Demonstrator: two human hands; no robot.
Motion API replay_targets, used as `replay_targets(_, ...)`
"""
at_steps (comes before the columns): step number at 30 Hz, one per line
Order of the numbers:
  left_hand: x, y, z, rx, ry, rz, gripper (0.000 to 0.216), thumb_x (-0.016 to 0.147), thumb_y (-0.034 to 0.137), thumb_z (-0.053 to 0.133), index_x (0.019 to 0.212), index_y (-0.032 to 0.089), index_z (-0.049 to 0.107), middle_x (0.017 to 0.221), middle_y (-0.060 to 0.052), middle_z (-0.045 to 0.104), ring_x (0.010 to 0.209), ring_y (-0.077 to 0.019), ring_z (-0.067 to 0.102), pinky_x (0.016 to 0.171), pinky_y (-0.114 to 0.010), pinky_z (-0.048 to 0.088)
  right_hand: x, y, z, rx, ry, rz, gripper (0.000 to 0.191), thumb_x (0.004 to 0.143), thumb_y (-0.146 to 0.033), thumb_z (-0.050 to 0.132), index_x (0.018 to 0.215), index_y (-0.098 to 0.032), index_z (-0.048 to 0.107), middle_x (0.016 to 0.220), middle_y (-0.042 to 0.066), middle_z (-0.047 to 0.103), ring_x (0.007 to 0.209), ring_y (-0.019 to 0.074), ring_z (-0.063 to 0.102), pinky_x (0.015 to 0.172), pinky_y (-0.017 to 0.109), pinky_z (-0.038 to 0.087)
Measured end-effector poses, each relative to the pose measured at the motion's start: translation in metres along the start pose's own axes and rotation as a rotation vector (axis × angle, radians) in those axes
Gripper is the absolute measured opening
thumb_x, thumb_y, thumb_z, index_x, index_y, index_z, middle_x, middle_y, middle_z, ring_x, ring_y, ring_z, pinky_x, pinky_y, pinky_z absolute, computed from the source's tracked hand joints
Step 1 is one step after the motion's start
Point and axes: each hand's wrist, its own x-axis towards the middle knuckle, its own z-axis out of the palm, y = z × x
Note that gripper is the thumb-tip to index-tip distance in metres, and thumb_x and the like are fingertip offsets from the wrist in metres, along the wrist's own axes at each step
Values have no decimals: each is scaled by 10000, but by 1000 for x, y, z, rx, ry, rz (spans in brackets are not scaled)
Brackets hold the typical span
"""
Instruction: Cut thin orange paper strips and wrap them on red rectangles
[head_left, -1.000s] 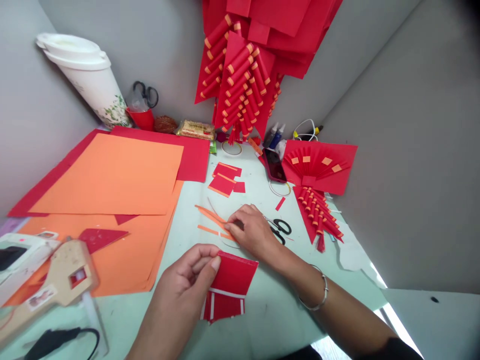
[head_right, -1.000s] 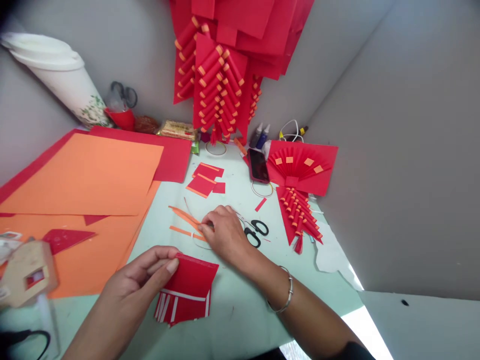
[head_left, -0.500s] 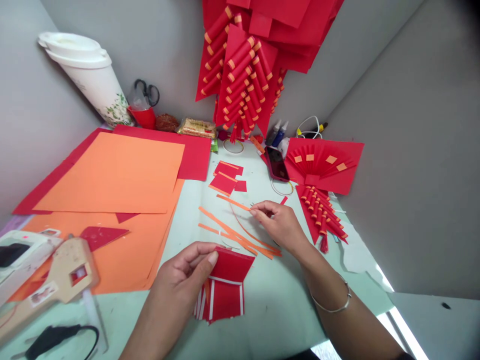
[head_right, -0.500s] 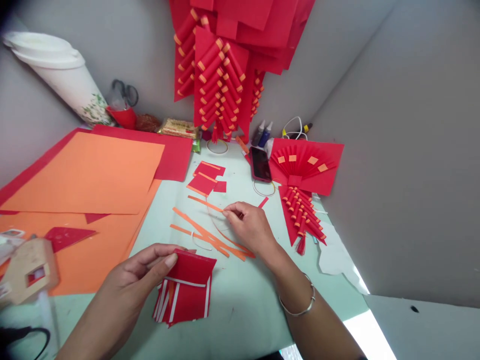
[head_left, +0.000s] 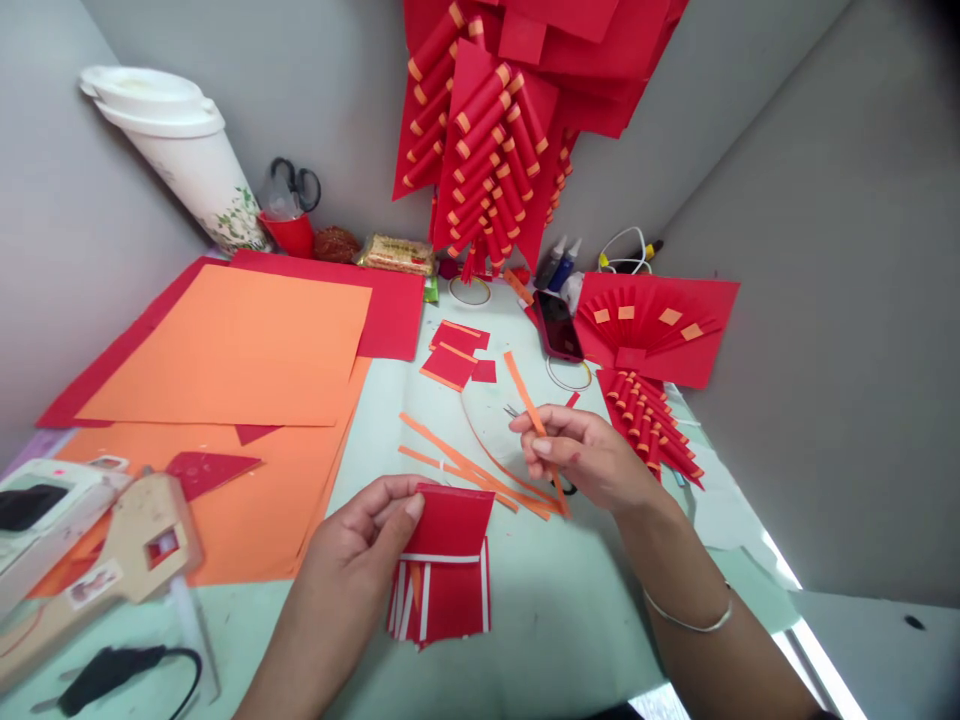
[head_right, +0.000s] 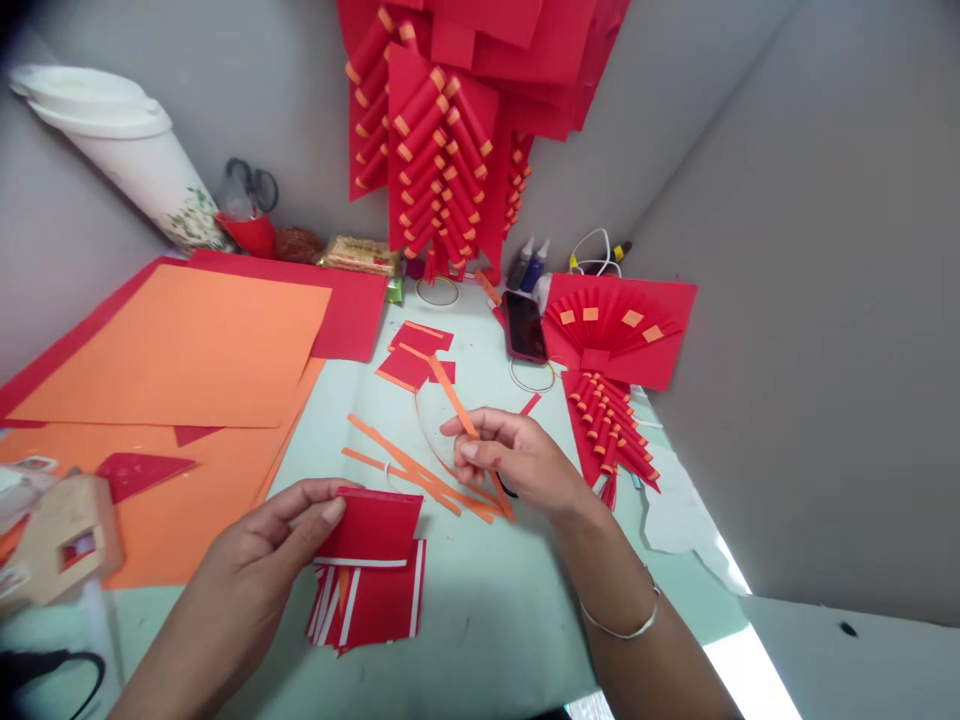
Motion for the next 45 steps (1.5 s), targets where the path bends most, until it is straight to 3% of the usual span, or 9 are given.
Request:
replay_targets(5,0,-2,-3,-13,2,34,388,809,487,709,1089,239,608,823,16,739,660,-146,668,613,-245,529,-6,0,5,-87,-47,84,265,901,-448,635,891,-193,708,543,-57,518,451,80,449,420,202,352)
replay_targets(12,-1,2,0,74,50,106,392,803,526,696,1055,230,648,927,-11,750,757,-164,689,650,-238,543,-16,-10,24,-354,-165,27,324,983,-466,498,958,-210,696,555,-61,497,491,88,450,494,222,372)
replay_targets(15,-1,4,1,79,72,113,389,791,525,709,1041,230,659,930,-8,753,781,-170,699,668,-239,554,-18,-12,35,-398,-134,37,233,979,-431,518,1033,-232,625,561,-75,513,488,93,438,491,218,360)
replay_targets(20,-1,3,0,72,99,128,371,788,520,713,1024,238,665,918,-1,762,769,-175,711,676,-250,569,-20,-7,49,-399,-63,-1,215,977,-386,509,849,-225,571,570,-65,543,509,96,476,541,222,401)
replay_targets(26,-2,2,2,76,122,118,409,781,543,714,1050,242,653,929,2,769,805,-170,719,683,-232,579,-19,3,65,-460,23,-62,188,892,-297,583,736,-197,616,677,-15,590,594,109,497,540,221,382)
replay_targets(37,-5,4,5,260,225,170,502,735,639,686,1025,230,705,1065,-48,762,1027,-260,696,672,-244,590,-16,6,69,-480,66,-4,179,817,-226,577,644,-181,573,607,-28,522,572,97,429,531,218,334)
replay_targets(45,-7,4,6,313,224,184,503,741,644,666,1022,229,710,1049,-53,767,979,-253,710,664,-245,591,-15,7,69,-433,77,49,168,804,-236,573,645,-184,578,607,-31,509,567,98,413,530,222,330)
